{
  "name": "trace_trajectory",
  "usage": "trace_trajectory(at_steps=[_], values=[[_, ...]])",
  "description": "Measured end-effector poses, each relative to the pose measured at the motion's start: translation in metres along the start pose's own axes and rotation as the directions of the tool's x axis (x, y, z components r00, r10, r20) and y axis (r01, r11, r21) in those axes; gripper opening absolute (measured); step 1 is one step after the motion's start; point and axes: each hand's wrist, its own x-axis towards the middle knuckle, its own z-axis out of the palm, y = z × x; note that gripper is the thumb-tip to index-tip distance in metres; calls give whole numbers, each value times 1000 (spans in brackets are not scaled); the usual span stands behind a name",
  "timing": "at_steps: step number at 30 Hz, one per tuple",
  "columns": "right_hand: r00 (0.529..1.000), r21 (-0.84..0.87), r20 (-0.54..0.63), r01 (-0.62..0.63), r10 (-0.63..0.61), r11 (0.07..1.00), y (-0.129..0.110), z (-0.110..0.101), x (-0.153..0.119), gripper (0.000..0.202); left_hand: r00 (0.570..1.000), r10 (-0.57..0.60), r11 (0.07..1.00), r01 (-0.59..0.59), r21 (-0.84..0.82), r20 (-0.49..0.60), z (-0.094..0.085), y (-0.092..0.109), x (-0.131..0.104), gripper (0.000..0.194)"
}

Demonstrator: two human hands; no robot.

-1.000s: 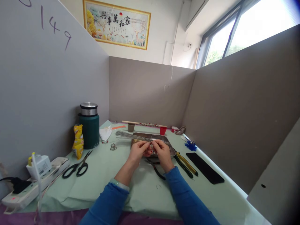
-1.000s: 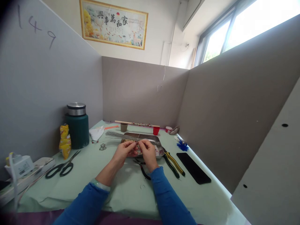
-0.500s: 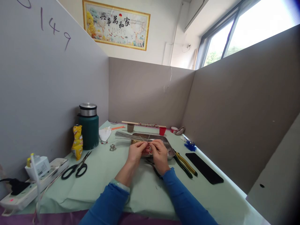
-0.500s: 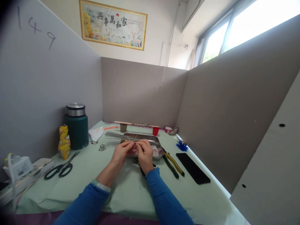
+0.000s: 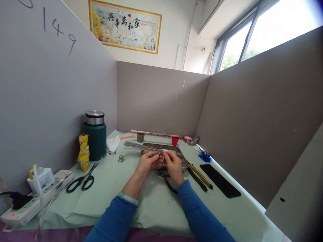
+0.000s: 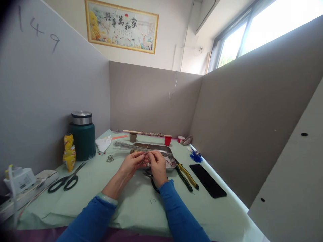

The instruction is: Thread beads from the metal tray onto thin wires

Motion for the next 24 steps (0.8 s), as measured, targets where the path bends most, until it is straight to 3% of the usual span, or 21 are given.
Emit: trace_trajectory(at_steps=[5,12,18,24], values=[[985,93,64,-168,163,981,8,0,0,23,1000,10,1000,-10,-15,-19,-1,-3,2,27],[929,255,144,-369,342,894,3,0,0,27,998,61,995,-58,80,-28,3,-3,0,33],[937,283,135,-348,322,894,1,0,0,25,992,125,983,-122,135,-14,5,-3,0,31],[960,251,99,-278,261,927,-4,0,1,27,998,60,998,-60,2,-7,2,-2,1,26]])
